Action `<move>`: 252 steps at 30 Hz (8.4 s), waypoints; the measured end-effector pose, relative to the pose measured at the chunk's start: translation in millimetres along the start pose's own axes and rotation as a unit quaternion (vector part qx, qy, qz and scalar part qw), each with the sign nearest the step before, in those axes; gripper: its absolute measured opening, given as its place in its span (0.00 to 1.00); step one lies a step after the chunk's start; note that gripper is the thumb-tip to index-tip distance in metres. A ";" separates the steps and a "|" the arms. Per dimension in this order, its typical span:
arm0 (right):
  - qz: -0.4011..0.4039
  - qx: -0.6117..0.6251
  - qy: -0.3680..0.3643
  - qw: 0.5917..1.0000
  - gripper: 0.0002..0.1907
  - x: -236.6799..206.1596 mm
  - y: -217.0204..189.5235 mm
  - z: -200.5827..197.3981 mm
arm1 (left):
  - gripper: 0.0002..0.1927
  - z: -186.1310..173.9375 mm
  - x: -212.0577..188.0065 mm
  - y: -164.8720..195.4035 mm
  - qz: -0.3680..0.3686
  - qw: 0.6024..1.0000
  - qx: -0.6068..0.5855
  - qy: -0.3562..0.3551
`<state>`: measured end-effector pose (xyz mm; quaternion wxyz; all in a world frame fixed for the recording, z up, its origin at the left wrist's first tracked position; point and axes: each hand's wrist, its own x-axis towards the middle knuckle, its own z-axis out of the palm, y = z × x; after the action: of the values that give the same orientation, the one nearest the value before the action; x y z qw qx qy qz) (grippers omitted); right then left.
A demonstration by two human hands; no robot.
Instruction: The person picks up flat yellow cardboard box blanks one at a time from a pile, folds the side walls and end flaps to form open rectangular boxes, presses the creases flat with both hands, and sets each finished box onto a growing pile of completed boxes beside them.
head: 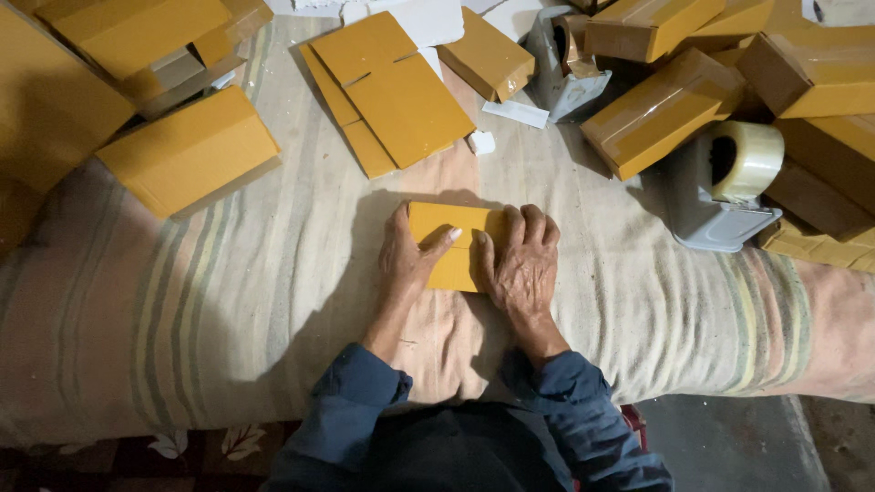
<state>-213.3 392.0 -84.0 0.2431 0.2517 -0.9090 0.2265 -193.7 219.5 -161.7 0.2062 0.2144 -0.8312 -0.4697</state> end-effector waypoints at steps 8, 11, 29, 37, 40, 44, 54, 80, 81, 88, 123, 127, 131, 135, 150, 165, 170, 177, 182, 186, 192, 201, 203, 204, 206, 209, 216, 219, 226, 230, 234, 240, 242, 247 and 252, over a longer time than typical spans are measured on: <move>0.075 0.131 -0.006 0.988 0.38 13.2 8.8 14.9 | 0.44 -31.5 4.5 -14.5 0.049 0.987 -0.154 -0.004; 0.210 0.232 -0.076 0.947 0.41 10.7 11.3 13.1 | 0.41 -39.4 -6.6 -12.1 0.054 0.976 -0.211 -0.006; 0.255 0.521 -0.097 0.809 0.27 -32.0 64.6 39.5 | 0.39 -67.3 -38.9 -47.0 -0.027 0.914 -0.369 -0.165; 0.364 0.623 -0.122 0.681 0.31 -17.9 23.7 11.7 | 0.43 -37.5 -32.3 -70.1 -0.066 0.907 -0.408 -0.083; 0.252 0.532 -0.189 0.786 0.34 -17.6 30.0 7.5 | 0.43 -37.1 -27.5 -70.7 -0.034 0.915 -0.384 -0.121; 0.296 0.610 -0.173 0.715 0.34 -26.1 48.9 28.5 | 0.38 -42.6 -29.7 -76.2 -0.057 0.923 -0.355 -0.138; 0.255 0.598 -0.152 0.744 0.17 -51.1 50.4 66.2 | 0.34 -143.4 24.8 -34.1 -0.056 0.877 -0.441 -0.182; 0.192 0.342 -0.185 0.901 0.15 -39.7 25.9 63.2 | 0.27 -69.5 86.5 -42.8 -0.258 0.761 -0.595 -0.022; 0.185 0.336 -0.183 0.905 0.15 -39.5 25.5 62.0 | 0.29 -67.5 88.8 -38.6 -0.252 0.754 -0.606 -0.024; 0.184 0.308 -0.179 0.916 0.15 -39.9 21.1 52.4 | 0.25 -52.4 106.0 -21.6 -0.310 0.772 -0.555 -0.012; 0.451 0.609 0.042 0.651 0.31 -50.6 37.9 65.4 | 0.30 -78.0 114.0 -70.9 -0.086 0.989 -0.015 0.116; 0.370 0.711 0.083 0.592 0.32 -46.5 25.9 64.8 | 0.32 -72.7 135.0 -49.9 -0.186 0.980 -0.051 0.059; 0.386 0.627 0.048 0.675 0.21 -48.9 29.0 62.8 | 0.24 -66.2 148.3 -39.8 -0.193 0.973 -0.125 -0.019; 0.397 0.606 0.087 0.684 0.12 -51.2 39.0 68.8 | 0.20 -51.0 142.7 -42.5 -0.243 0.876 -0.376 -0.180; 0.385 0.474 0.135 0.780 0.18 -113.4 30.6 25.8 | 0.21 -26.2 17.8 -70.8 -0.336 0.833 -0.371 -0.234; 0.338 0.576 0.245 0.703 0.24 -150.3 16.0 8.9 | 0.12 -69.0 2.4 -86.8 -0.056 0.845 -0.462 -0.262; 0.286 0.499 0.256 0.777 0.27 -126.2 53.5 -4.3 | 0.13 -70.6 31.2 -100.1 0.020 0.854 -0.423 -0.303; 0.279 0.521 0.140 0.795 0.27 -113.3 57.1 5.8 | 0.27 -60.7 23.4 -80.9 0.013 0.861 -0.486 -0.147; 0.265 0.565 0.153 0.766 0.29 -105.7 38.8 5.5 | 0.31 -50.7 4.2 -56.8 0.100 0.909 -0.401 -0.045; 0.215 0.520 0.119 0.818 0.30 -88.0 23.7 -4.2 | 0.30 -51.3 -3.9 -23.8 0.181 0.923 -0.337 -0.033; 0.251 0.412 0.118 0.868 0.38 -74.2 11.1 -21.3 | 0.30 -72.6 -33.7 9.8 0.039 0.915 -0.395 -0.078; 0.201 0.498 0.030 0.843 0.37 -54.9 14.3 -32.6 | 0.36 -69.8 -64.6 30.4 0.180 0.941 -0.287 -0.023; 0.252 0.449 0.095 0.852 0.31 -57.0 13.8 -34.2 | 0.35 -66.5 -64.3 30.5 0.204 0.944 -0.260 -0.011; 0.277 0.426 0.122 0.853 0.29 -60.1 11.7 -34.1 | 0.35 -64.8 -63.4 29.7 0.215 0.943 -0.252 -0.003; 0.193 0.402 0.193 0.874 0.21 -64.6 6.3 -31.9 | 0.30 -60.4 -58.5 27.6 0.249 0.937 -0.244 0.018; 0.151 0.376 0.185 0.895 0.22 -69.1 2.5 -34.8 | 0.22 -58.9 -55.2 21.9 0.287 0.931 -0.225 0.021; -0.028 0.256 0.092 0.962 0.27 -66.0 -1.4 -48.8 | 0.20 -61.3 -27.5 8.0 0.340 0.900 -0.232 -0.140; 0.012 0.234 0.045 0.971 0.20 -63.4 0.4 -46.8 | 0.17 -61.6 -28.9 4.5 0.336 0.900 -0.234 -0.150; 0.206 0.270 0.074 0.938 0.21 -66.0 -1.2 -37.2 | 0.40 -54.7 -28.0 17.5 0.150 0.968 -0.163 -0.117; 0.129 0.200 0.067 0.969 0.35 -63.0 -1.0 -37.4 | 0.51 -57.4 -20.2 25.4 0.338 0.939 0.048 -0.054; 0.123 0.120 0.038 0.984 0.42 -61.7 0.0 -38.7 | 0.45 -62.9 -20.9 27.0 0.370 0.921 0.079 -0.090; 0.079 -0.044 -0.035 0.995 0.31 -57.4 1.1 -35.6 | 0.24 -65.4 -38.0 20.1 0.344 0.933 0.015 -0.107; 0.080 -0.162 -0.135 0.974 0.36 -52.8 -0.5 -31.5 | 0.21 -63.7 -44.0 17.1 0.359 0.928 0.012 -0.099; -0.002 -0.168 -0.180 0.969 0.41 -34.4 -24.6 3.7 | 0.22 -61.7 -51.1 9.5 0.327 0.937 0.023 -0.122; -0.042 -0.146 -0.260 0.954 0.37 -24.0 -46.5 27.4 | 0.25 -66.5 -49.0 4.2 0.311 0.941 0.009 -0.134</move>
<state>-177.8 349.9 -105.2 0.0414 0.3019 -0.9524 0.0078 -117.8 202.3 -133.6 0.2266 -0.1180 -0.8807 -0.3988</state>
